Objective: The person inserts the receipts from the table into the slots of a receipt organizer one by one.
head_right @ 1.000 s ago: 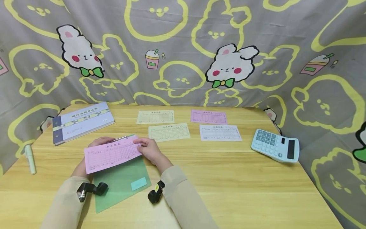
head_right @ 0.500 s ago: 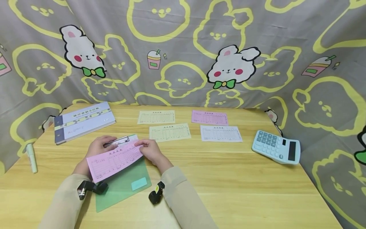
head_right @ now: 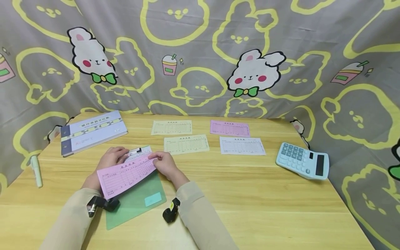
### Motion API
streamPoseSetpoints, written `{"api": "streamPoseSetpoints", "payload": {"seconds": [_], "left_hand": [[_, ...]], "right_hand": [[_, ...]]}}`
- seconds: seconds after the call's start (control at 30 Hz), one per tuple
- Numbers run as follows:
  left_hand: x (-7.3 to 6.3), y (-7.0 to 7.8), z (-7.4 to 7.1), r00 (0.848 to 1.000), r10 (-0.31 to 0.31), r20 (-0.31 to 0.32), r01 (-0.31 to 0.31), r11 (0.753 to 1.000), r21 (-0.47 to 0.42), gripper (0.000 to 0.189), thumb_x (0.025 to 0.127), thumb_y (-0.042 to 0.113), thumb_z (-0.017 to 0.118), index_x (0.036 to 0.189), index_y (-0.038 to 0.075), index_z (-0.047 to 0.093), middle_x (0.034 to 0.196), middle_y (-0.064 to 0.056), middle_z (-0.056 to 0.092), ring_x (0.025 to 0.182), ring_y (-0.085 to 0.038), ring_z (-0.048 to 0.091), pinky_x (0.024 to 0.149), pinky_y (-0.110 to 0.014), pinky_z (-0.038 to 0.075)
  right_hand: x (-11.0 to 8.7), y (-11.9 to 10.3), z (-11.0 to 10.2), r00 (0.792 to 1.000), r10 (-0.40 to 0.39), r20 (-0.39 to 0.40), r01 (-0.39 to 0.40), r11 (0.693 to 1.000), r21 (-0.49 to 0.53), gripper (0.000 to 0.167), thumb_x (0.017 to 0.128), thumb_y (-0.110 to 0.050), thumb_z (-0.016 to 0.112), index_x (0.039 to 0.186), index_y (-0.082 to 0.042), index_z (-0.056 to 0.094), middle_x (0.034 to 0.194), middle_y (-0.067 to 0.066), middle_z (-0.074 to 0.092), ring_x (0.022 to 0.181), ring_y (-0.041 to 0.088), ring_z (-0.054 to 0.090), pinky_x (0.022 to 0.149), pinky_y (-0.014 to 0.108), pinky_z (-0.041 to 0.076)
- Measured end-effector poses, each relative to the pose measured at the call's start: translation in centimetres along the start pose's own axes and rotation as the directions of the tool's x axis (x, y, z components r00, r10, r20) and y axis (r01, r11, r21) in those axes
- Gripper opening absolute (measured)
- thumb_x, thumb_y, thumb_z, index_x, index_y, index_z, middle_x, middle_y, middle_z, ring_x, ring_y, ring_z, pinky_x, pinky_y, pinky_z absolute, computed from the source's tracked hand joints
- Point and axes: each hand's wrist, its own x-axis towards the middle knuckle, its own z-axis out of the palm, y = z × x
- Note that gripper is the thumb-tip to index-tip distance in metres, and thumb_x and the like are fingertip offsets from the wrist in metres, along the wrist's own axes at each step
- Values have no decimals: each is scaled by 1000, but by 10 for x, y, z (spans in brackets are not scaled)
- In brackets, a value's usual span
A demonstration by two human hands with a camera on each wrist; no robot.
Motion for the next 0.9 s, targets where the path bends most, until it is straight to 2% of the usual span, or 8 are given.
{"api": "streamPoseSetpoints", "payload": {"seconds": [0.13,0.37,0.5,0.67,0.9], "left_hand": [[2,-2,-1,1000,10,-5,-10,1000,-8,21,81,7,56,98,-5,61,95,-20,58,83,-33,49,74,-45,38],[6,-5,-5,996,-80,32,81,997,-10,17,83,12,56,94,3,65,84,-9,62,68,-21,48,60,-37,38],[7,-4,-6,991,-121,57,123,992,-24,16,83,13,56,92,6,66,83,-8,63,70,-22,51,62,-38,38],[8,-5,-7,988,-148,47,150,988,-43,14,82,14,58,89,6,68,83,-9,64,75,-28,56,67,-43,39],[10,-7,-8,978,-206,38,208,976,-69,17,82,16,58,89,4,68,85,-13,63,75,-29,56,66,-43,39]], "right_hand": [[-1,0,0,1000,-3,0,3,1000,16,27,73,11,43,88,1,63,102,5,58,78,12,54,64,23,46],[0,0,2,999,15,-38,-14,1000,28,22,74,7,42,80,2,62,92,4,59,75,13,53,60,22,44],[1,0,3,997,19,-69,-18,1000,20,22,75,6,40,77,2,62,87,4,59,73,13,53,60,22,44],[3,1,4,994,24,-109,-21,999,31,21,76,5,39,74,3,60,80,5,59,68,13,54,56,22,45],[4,0,3,993,15,-114,-19,999,-30,20,74,6,42,70,2,61,81,4,59,72,12,53,58,22,44]]}}
